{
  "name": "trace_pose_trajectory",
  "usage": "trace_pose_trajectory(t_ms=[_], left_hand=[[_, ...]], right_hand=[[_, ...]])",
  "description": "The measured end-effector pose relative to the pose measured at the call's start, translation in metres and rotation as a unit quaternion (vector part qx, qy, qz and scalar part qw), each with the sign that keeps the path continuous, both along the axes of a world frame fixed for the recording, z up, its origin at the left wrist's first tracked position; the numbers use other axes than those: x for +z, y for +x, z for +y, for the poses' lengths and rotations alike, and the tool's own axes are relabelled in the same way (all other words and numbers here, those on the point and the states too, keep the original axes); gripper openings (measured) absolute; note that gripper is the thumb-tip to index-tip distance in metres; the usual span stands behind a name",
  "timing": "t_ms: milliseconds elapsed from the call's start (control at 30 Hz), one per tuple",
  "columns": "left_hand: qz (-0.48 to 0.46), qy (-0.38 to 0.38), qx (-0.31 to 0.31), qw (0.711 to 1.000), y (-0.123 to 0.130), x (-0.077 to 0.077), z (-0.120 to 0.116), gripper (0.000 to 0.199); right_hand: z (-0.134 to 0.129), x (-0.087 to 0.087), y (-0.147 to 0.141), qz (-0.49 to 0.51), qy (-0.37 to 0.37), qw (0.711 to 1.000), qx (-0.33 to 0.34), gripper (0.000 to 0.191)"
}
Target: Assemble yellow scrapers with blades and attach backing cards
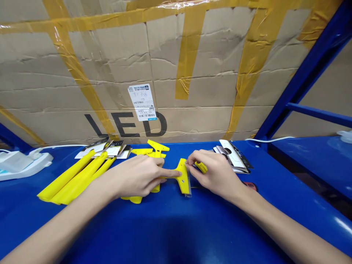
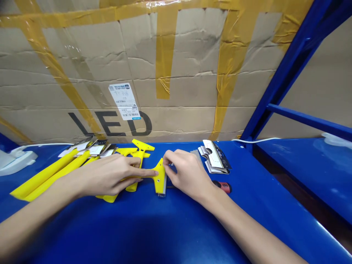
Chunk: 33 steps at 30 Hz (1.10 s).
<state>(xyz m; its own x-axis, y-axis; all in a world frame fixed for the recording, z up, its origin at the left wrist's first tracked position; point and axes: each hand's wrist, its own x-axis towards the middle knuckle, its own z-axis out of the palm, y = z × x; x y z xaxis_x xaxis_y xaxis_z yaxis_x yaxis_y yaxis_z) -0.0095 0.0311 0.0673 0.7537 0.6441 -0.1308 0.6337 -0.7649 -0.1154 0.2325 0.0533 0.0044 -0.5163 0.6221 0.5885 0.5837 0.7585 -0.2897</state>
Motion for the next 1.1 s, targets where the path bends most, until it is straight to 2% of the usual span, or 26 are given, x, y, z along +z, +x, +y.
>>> trace_pose_trajectory(t_ms=[167,267,333,400,500,567,600,667,733,800,867,900,1000,1100], left_hand=[[0.001,0.008,-0.01,1.0,0.003,0.001,-0.002,0.051],[0.009,0.029,-0.014,0.999,0.001,0.002,-0.002,0.046],[0.014,0.032,-0.011,0.999,0.0,0.002,-0.001,0.046],[0.011,0.03,-0.004,0.999,-0.002,0.002,0.001,0.047],[-0.004,0.04,0.001,0.999,-0.005,-0.001,0.003,0.048],[-0.008,0.057,0.003,0.998,-0.006,-0.002,0.004,0.048],[-0.007,0.068,0.004,0.998,-0.006,-0.002,0.005,0.048],[-0.005,0.09,0.009,0.996,-0.006,-0.003,0.005,0.049],[0.0,0.108,0.007,0.994,-0.005,-0.004,0.004,0.052],[0.003,0.121,-0.004,0.993,-0.002,-0.005,0.003,0.058],[-0.005,0.125,-0.018,0.992,0.0,-0.006,0.002,0.068],[-0.01,0.12,-0.026,0.992,0.002,-0.006,0.001,0.073],[-0.009,0.073,-0.046,0.996,0.005,-0.006,-0.001,0.089],[-0.011,0.044,-0.05,0.998,0.007,-0.005,-0.002,0.088]], right_hand=[[-0.002,-0.003,-0.002,-0.129,0.129,0.983,0.027,0.026],[-0.005,-0.001,-0.001,-0.185,0.153,0.97,0.051,0.025],[-0.006,0.001,0.001,-0.184,0.106,0.976,0.057,0.02],[-0.007,0.003,0.003,-0.131,0.022,0.99,0.054,0.02],[-0.006,0.006,0.005,0.017,-0.073,0.997,0.029,0.022],[-0.005,0.009,0.004,0.125,-0.113,0.986,-0.018,0.012],[-0.004,0.01,0.004,0.175,-0.15,0.972,-0.041,0.009],[-0.003,0.013,0.002,0.252,-0.271,0.927,-0.053,0.022],[-0.003,0.013,0.002,0.298,-0.403,0.865,-0.016,0.036],[-0.003,0.013,0.003,0.334,-0.479,0.812,0.022,0.045],[-0.003,0.011,0.005,0.369,-0.501,0.782,0.035,0.05],[-0.003,0.011,0.006,0.381,-0.5,0.777,0.034,0.052],[-0.003,0.01,0.007,0.379,-0.487,0.786,0.032,0.056],[-0.004,0.011,0.006,0.365,-0.483,0.795,0.041,0.058]])
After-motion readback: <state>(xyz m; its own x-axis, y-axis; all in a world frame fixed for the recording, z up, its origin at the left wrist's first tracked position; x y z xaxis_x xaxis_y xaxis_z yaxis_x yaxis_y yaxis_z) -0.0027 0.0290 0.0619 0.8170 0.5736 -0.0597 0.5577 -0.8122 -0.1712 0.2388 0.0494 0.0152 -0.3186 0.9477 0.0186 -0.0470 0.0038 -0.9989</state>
